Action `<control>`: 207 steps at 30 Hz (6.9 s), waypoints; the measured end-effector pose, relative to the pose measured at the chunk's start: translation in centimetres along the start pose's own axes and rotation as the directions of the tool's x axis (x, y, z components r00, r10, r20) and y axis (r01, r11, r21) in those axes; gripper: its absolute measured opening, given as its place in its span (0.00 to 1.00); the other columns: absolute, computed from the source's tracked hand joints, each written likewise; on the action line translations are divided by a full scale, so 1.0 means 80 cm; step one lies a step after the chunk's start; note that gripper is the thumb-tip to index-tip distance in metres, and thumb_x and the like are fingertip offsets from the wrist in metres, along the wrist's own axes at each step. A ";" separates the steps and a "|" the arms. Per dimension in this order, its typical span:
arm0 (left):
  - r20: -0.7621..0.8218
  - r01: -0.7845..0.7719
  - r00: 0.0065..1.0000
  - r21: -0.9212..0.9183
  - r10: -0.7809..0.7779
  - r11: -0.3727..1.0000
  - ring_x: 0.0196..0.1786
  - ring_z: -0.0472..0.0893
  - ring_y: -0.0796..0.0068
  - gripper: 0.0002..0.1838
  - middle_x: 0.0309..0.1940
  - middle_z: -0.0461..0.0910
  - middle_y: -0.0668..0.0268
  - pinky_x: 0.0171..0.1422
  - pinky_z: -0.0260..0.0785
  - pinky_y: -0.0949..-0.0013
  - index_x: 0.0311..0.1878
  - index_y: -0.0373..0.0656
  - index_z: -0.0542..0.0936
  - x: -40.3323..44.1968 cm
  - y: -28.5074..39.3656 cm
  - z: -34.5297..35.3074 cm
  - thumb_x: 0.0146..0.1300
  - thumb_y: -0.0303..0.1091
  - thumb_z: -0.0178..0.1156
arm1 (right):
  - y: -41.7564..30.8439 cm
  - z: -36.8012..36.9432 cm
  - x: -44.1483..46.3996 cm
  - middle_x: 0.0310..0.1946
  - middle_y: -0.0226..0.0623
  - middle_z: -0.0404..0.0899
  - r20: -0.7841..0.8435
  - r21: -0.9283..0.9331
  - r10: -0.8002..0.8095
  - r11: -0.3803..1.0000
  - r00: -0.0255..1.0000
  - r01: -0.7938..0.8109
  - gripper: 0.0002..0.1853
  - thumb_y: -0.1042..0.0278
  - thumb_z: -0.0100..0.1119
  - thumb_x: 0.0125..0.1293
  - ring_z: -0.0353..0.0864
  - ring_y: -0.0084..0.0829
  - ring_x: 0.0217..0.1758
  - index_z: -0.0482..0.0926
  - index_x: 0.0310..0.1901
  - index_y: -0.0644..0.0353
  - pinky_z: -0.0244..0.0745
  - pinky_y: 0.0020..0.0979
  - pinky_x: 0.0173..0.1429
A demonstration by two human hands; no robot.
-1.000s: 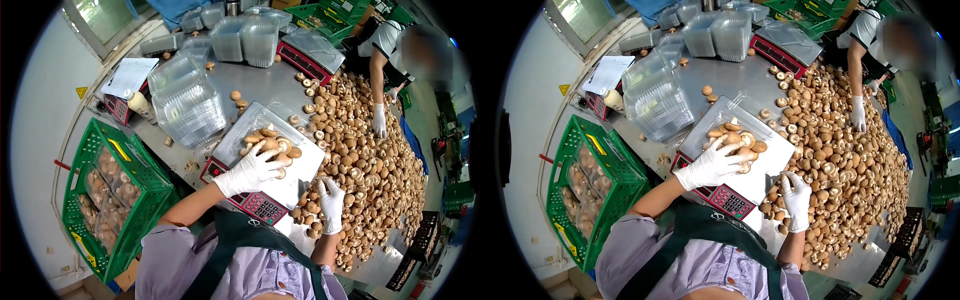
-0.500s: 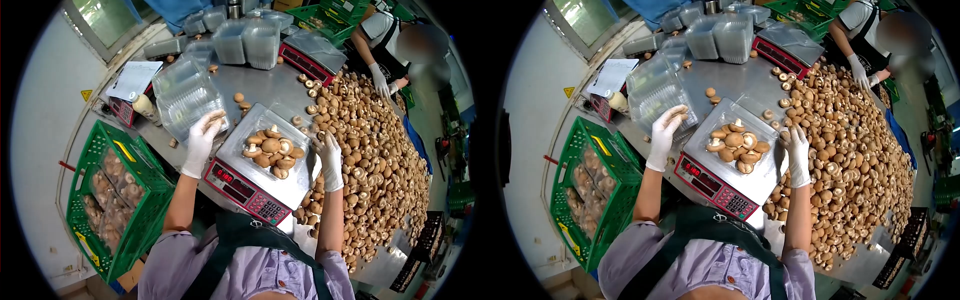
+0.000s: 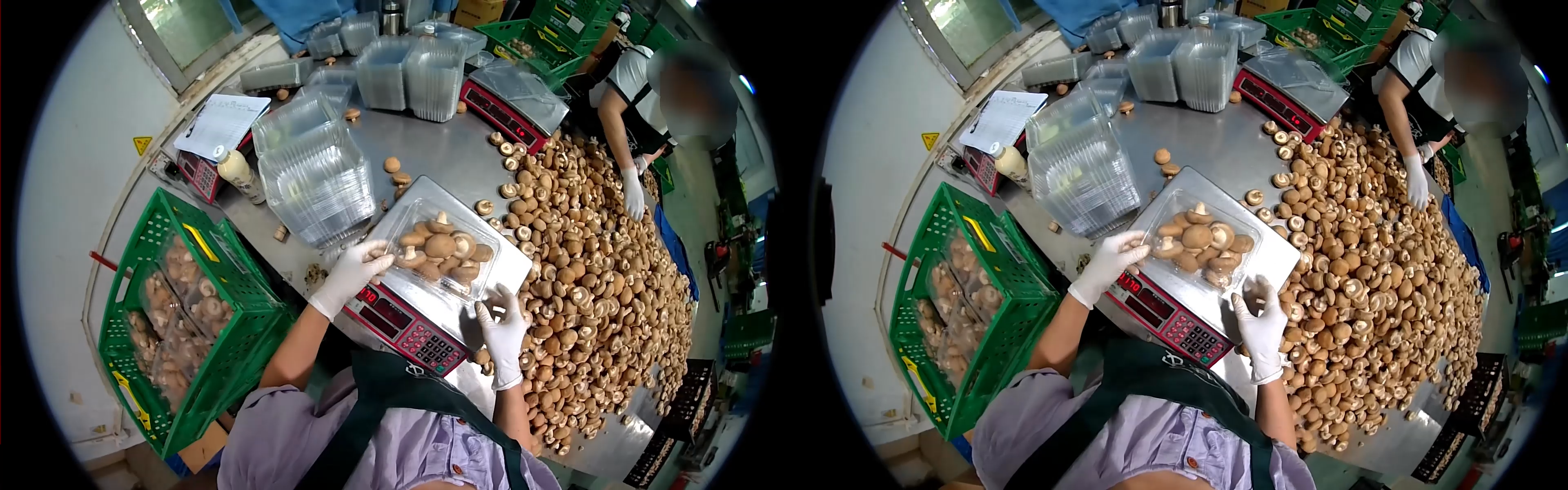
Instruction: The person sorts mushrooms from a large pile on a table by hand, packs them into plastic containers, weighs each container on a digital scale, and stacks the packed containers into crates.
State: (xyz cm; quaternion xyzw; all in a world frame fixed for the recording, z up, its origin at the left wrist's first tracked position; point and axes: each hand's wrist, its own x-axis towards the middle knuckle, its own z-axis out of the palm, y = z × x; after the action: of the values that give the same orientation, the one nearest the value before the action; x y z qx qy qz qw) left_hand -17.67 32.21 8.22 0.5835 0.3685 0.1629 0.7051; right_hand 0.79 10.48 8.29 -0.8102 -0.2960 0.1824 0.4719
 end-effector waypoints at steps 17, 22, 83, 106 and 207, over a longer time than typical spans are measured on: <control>0.032 -0.483 0.858 0.385 0.512 0.786 0.49 0.77 0.75 0.18 0.44 0.78 0.64 0.55 0.70 0.71 0.50 0.38 0.72 -0.008 -0.029 0.024 0.56 0.22 0.62 | 0.029 -0.015 0.024 0.33 0.40 0.81 0.008 -0.128 -0.576 0.810 0.817 0.572 0.13 0.84 0.65 0.45 0.82 0.38 0.37 0.75 0.33 0.60 0.77 0.32 0.42; 0.131 -0.620 0.669 0.641 0.731 0.453 0.58 0.76 0.63 0.10 0.54 0.77 0.56 0.64 0.68 0.66 0.49 0.38 0.72 -0.010 -0.029 0.019 0.70 0.24 0.42 | 0.008 -0.021 0.031 0.38 0.36 0.83 -0.019 -0.364 -0.763 0.607 0.646 0.706 0.19 0.88 0.61 0.41 0.81 0.38 0.39 0.78 0.37 0.58 0.77 0.33 0.41; -0.859 0.831 0.149 0.377 0.489 0.408 0.60 0.74 0.55 0.19 0.56 0.76 0.54 0.64 0.65 0.60 0.53 0.40 0.79 -0.394 -0.079 -0.441 0.61 0.38 0.60 | -0.053 0.024 -0.032 0.36 0.41 0.84 0.527 0.003 -0.329 0.923 0.783 0.386 0.05 0.74 0.59 0.63 0.84 0.35 0.41 0.83 0.38 0.62 0.77 0.31 0.48; 0.074 -0.180 0.963 0.892 0.258 0.415 0.38 0.78 0.71 0.14 0.31 0.82 0.57 0.46 0.68 0.68 0.39 0.27 0.79 0.045 0.125 -0.208 0.65 0.32 0.56 | 0.071 -0.073 -0.135 0.26 0.47 0.78 0.057 -0.296 -0.014 0.955 0.998 0.030 0.12 0.59 0.53 0.65 0.80 0.47 0.31 0.76 0.34 0.59 0.74 0.45 0.36; 0.763 0.684 0.550 -0.178 -0.339 0.708 0.47 0.78 0.73 0.29 0.56 0.73 0.61 0.36 0.76 0.75 0.66 0.46 0.64 -0.069 -0.127 0.331 0.59 0.33 0.55 | 0.205 -0.204 -0.086 0.32 0.40 0.81 -0.335 -0.480 -0.070 0.871 0.940 -0.106 0.17 0.59 0.69 0.54 0.81 0.39 0.35 0.81 0.44 0.55 0.76 0.35 0.40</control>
State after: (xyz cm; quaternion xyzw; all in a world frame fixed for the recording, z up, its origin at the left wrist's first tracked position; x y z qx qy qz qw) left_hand -4.66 7.22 1.69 0.2778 0.1921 -0.2016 0.9194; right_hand 10.02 -10.98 2.03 -0.9252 -0.2385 -0.0377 0.2927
